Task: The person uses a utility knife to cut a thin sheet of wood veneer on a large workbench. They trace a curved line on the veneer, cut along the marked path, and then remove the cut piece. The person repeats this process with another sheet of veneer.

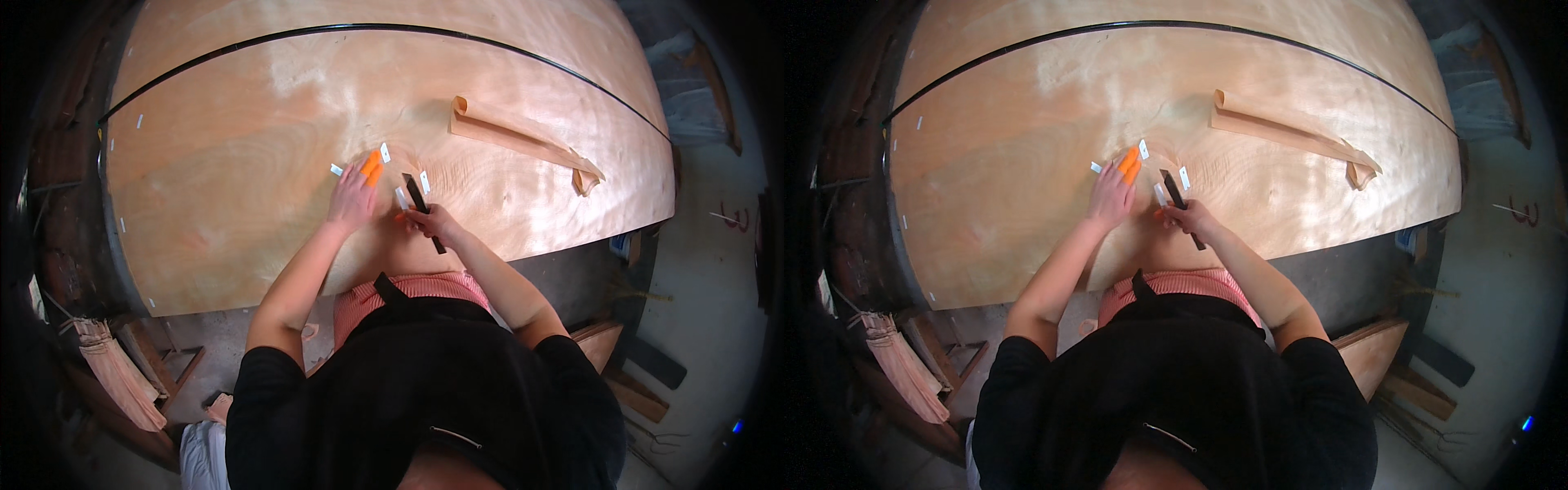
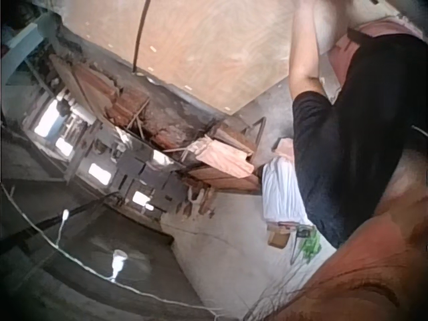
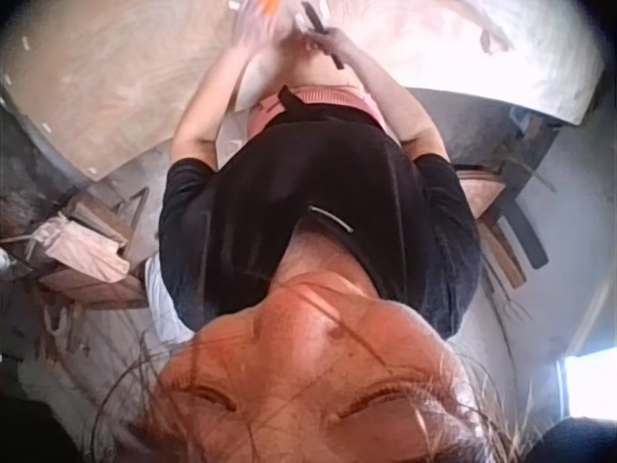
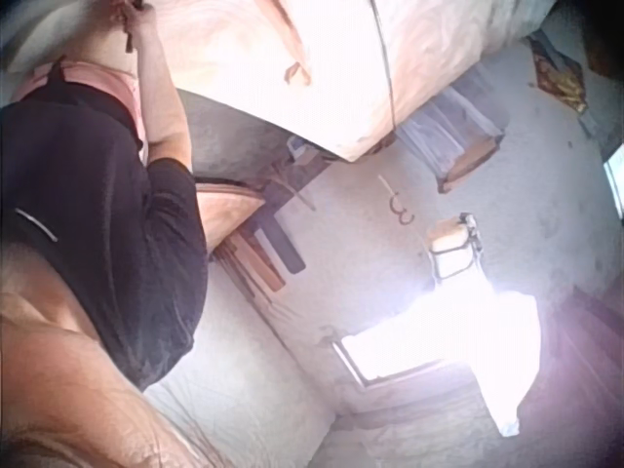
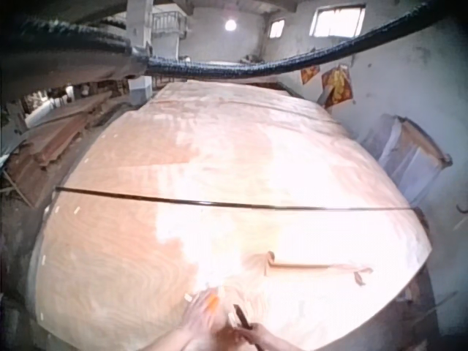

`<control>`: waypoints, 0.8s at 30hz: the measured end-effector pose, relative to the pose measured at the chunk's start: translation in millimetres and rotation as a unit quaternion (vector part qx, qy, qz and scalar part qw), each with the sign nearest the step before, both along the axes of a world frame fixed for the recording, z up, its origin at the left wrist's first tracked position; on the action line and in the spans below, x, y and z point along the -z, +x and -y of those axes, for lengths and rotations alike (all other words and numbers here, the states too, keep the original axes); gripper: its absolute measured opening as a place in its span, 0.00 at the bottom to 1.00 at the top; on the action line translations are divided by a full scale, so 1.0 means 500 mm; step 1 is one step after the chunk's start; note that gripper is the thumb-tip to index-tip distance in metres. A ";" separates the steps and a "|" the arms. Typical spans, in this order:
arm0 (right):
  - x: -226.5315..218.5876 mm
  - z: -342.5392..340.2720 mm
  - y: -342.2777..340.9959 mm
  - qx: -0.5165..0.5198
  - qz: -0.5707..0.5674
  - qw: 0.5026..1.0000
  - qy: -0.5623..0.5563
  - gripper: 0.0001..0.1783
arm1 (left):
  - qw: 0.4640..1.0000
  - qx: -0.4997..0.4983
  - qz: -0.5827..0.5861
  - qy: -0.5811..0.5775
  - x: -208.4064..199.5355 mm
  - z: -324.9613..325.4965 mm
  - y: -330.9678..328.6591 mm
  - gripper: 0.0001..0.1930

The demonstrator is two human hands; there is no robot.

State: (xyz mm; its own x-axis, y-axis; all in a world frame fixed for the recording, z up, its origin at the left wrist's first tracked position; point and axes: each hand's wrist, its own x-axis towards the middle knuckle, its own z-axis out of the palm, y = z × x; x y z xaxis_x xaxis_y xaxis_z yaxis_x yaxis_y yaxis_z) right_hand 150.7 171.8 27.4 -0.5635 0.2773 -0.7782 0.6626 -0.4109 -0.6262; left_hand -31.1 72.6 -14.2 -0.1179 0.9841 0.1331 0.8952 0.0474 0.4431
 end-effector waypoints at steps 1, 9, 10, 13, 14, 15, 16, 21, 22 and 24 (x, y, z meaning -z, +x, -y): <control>-0.002 0.015 0.000 0.008 -0.012 1.000 -0.025 0.12 | 1.000 0.006 0.017 0.005 -0.009 0.023 0.013 0.26; 0.059 0.027 0.023 -0.049 -0.030 0.995 0.078 0.11 | 0.995 0.046 -0.027 -0.085 -0.043 0.071 0.097 0.36; 0.036 0.003 0.019 -0.093 -0.007 0.992 0.084 0.11 | 0.994 0.045 -0.026 -0.092 -0.041 0.070 0.096 0.36; -0.034 -0.063 0.022 -0.192 0.032 0.976 0.097 0.10 | 0.995 0.043 -0.036 -0.082 -0.046 0.063 0.101 0.35; -0.029 -0.081 0.042 -0.205 0.020 0.974 0.097 0.10 | 0.995 0.044 -0.035 -0.081 -0.047 0.063 0.100 0.35; -0.030 -0.096 0.065 -0.219 0.009 0.971 0.096 0.09 | 0.995 0.044 -0.034 -0.080 -0.047 0.062 0.100 0.35; -0.043 -0.106 0.083 -0.151 0.038 0.979 0.132 0.10 | 0.995 0.046 -0.032 -0.079 -0.047 0.061 0.098 0.35; -0.037 -0.218 0.125 0.249 -0.073 0.842 0.474 0.20 | 0.997 0.045 0.001 -0.055 -0.028 0.067 0.092 0.32; -0.052 -0.253 0.121 0.216 0.013 0.805 0.552 0.26 | 0.998 0.043 0.007 -0.045 -0.029 0.067 0.090 0.32; -0.081 -0.297 0.108 0.171 0.046 0.707 0.685 0.35 | 0.999 0.035 0.019 -0.030 -0.041 0.072 0.090 0.30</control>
State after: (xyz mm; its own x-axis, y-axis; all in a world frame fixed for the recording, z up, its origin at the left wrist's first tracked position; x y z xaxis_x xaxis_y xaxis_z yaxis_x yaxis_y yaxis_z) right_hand 204.5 320.6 67.7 -0.2460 0.9137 0.3235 0.7349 0.3935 -0.5524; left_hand 13.7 36.4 6.3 -0.0526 0.9961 0.0705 0.8801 0.0129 0.4747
